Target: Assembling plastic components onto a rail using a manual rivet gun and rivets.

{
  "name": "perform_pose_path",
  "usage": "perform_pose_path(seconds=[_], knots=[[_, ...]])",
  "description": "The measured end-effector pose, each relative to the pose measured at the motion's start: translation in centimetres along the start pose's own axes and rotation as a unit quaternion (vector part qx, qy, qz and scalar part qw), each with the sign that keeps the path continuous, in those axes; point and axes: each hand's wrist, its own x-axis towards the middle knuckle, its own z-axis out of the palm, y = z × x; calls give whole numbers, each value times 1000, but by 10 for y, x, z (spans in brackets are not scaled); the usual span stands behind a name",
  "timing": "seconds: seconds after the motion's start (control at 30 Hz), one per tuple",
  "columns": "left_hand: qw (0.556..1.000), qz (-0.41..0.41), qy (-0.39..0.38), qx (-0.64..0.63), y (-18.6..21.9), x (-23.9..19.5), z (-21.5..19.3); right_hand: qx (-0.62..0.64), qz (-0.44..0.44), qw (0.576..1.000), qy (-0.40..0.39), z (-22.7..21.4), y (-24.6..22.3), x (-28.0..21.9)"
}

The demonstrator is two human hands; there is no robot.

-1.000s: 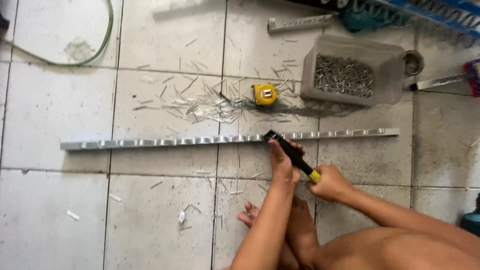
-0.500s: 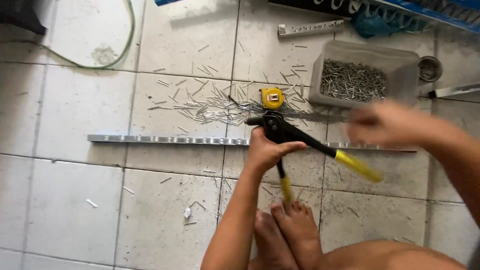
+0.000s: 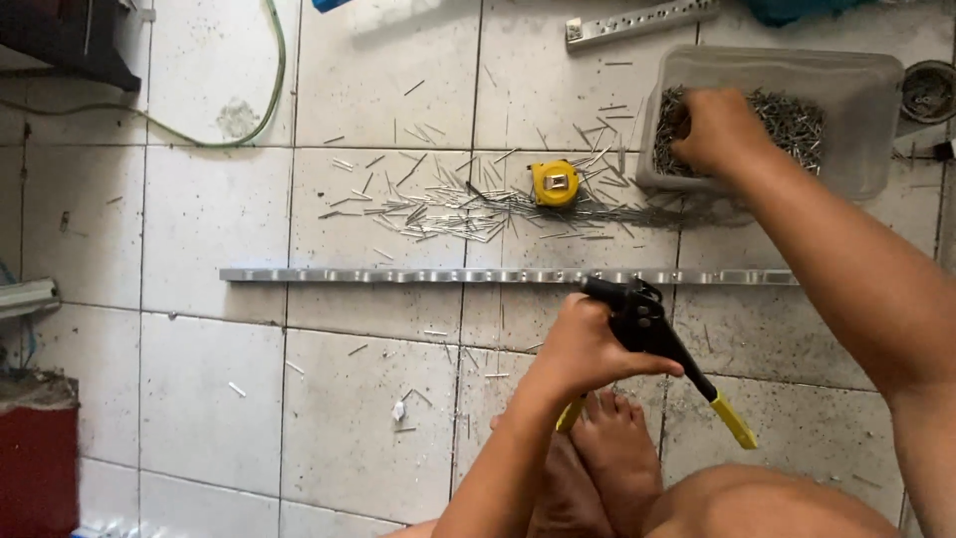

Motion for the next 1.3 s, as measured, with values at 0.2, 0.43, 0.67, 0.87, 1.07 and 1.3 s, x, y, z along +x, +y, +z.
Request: perform_pose_path(seconds=[0.2,0.43,0.67,0.87,1.07,1.3], knots=[[999,25,28,9,-4,-4,15,-8,-32,999,0,-6,2,-14],[998,5,10,65,-4,-13,19,-84,-62,994,43,25,14,19],[992,13,12,126,-20,-18,19,-111,8,994,-3,-29,-7,-32],[979,55,16,197,-31,-11,41,-31,-102,992,72,-52,-8,-79],[960,38,-15,276,-41,-6,54,154,-245,957,22,-72,-83,-148],[952,30,-13,305,-37,-8,49,223,-295,925,-83,-73,-113,-178]])
